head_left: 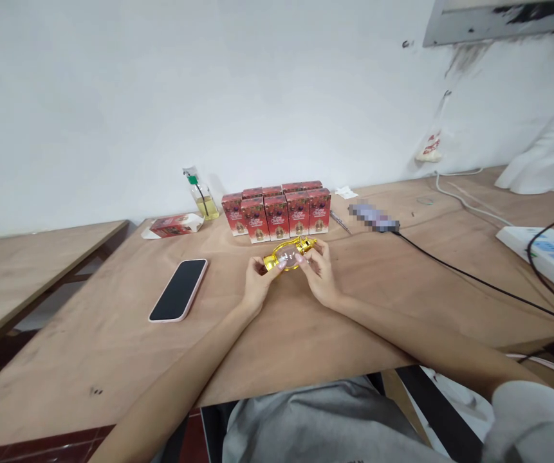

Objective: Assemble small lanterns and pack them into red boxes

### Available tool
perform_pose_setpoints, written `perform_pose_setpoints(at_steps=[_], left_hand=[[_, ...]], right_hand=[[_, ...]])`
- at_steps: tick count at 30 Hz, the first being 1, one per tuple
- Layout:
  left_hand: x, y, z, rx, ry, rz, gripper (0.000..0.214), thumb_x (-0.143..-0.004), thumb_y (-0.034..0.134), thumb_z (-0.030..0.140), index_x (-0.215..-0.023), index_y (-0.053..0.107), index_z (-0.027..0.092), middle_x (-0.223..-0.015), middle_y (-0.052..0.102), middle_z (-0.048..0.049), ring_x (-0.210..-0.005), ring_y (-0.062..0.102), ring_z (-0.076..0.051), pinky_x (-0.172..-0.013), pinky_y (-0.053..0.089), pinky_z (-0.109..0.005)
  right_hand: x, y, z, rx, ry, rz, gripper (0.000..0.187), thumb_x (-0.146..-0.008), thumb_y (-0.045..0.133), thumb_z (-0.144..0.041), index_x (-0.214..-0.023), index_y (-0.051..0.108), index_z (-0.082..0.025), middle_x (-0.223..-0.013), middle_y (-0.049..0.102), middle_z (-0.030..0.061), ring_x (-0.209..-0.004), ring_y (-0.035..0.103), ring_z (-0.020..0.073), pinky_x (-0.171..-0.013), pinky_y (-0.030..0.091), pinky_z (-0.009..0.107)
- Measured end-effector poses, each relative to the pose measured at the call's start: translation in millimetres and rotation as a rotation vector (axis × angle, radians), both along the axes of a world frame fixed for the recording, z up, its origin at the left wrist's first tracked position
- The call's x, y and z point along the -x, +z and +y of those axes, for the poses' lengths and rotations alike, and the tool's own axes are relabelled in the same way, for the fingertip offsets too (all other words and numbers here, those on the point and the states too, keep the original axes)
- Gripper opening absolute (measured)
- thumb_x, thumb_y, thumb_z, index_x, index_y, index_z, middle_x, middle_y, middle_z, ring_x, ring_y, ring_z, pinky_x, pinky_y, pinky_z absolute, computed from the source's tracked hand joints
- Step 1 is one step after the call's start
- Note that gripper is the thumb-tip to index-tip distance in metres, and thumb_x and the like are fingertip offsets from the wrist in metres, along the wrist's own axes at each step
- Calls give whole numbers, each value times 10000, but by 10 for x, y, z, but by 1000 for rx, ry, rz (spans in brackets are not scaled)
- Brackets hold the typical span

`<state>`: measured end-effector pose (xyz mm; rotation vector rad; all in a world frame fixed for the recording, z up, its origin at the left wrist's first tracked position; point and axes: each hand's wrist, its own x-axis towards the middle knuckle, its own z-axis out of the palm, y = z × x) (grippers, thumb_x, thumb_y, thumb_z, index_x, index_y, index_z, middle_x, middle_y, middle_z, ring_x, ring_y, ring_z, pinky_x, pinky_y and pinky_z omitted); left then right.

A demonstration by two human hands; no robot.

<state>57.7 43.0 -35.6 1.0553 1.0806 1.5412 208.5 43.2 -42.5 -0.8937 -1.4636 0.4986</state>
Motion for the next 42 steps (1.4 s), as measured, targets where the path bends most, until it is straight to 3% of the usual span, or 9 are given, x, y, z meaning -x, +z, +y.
perform_pose_setpoints(at_steps=[3,7,10,15,21,26,31,42], left_hand=[[75,16,55,0,141,31,455,-528,830,289,-766,457,182,-737,545,51,-683,509,-83,-648,385,-198],[191,40,114,30,178,31,427,-607,756,417,-872,538,164,-837,594,-3,-749,545,-117,-613,389,-201],[220,37,118,25,118,32,417,-679,646,517,-866,593,149,-801,606,-12,-732,554,-133,-576,388,-206],[176,12,60,21,-27,94,417,-682,610,570,-692,577,154,-549,541,23,-500,486,-107,-479,373,-214],[165,21,19,69,-119,269,527,-704,511,696,-656,524,171,-405,507,9,-392,476,-123,-430,397,-227],[173,20,32,86,-82,267,535,-712,500,707,-666,517,174,-380,479,23,-353,446,-110,-388,370,-214],[175,10,43,84,-60,300,520,-738,488,689,-626,498,181,-367,467,24,-339,435,-105,-375,360,-207],[149,23,5,78,-152,375,517,-778,490,650,-557,499,183,-365,458,16,-346,434,-104,-393,334,-209]], right_hand=[[-27,-4,33,7,-32,33,338,-866,529,-468,-666,534,-195,-1207,423,84,-1104,510,203,-1009,392,401],[-88,-13,145,61,-54,62,378,-863,504,-516,-661,568,-204,-1013,497,70,-1020,531,202,-892,453,362],[-149,-29,250,153,-36,37,404,-887,441,-517,-670,571,-202,-853,524,50,-868,540,191,-761,451,321],[-208,-74,350,334,188,-173,370,-865,466,-434,-575,474,-205,-583,493,-12,-618,483,162,-642,376,290],[-194,-115,346,358,295,-171,295,-850,471,-423,-642,465,-215,-567,516,-38,-597,526,150,-623,391,269],[-211,-71,310,362,214,-62,341,-892,385,-517,-716,428,-228,-591,485,-45,-548,496,132,-601,399,267],[-213,-32,280,335,169,14,382,-875,406,-569,-695,407,-232,-595,464,-52,-510,456,116,-569,382,264],[-199,-176,405,431,469,18,450,-744,537,-650,-660,445,-217,-542,468,-59,-485,437,107,-522,363,258]])
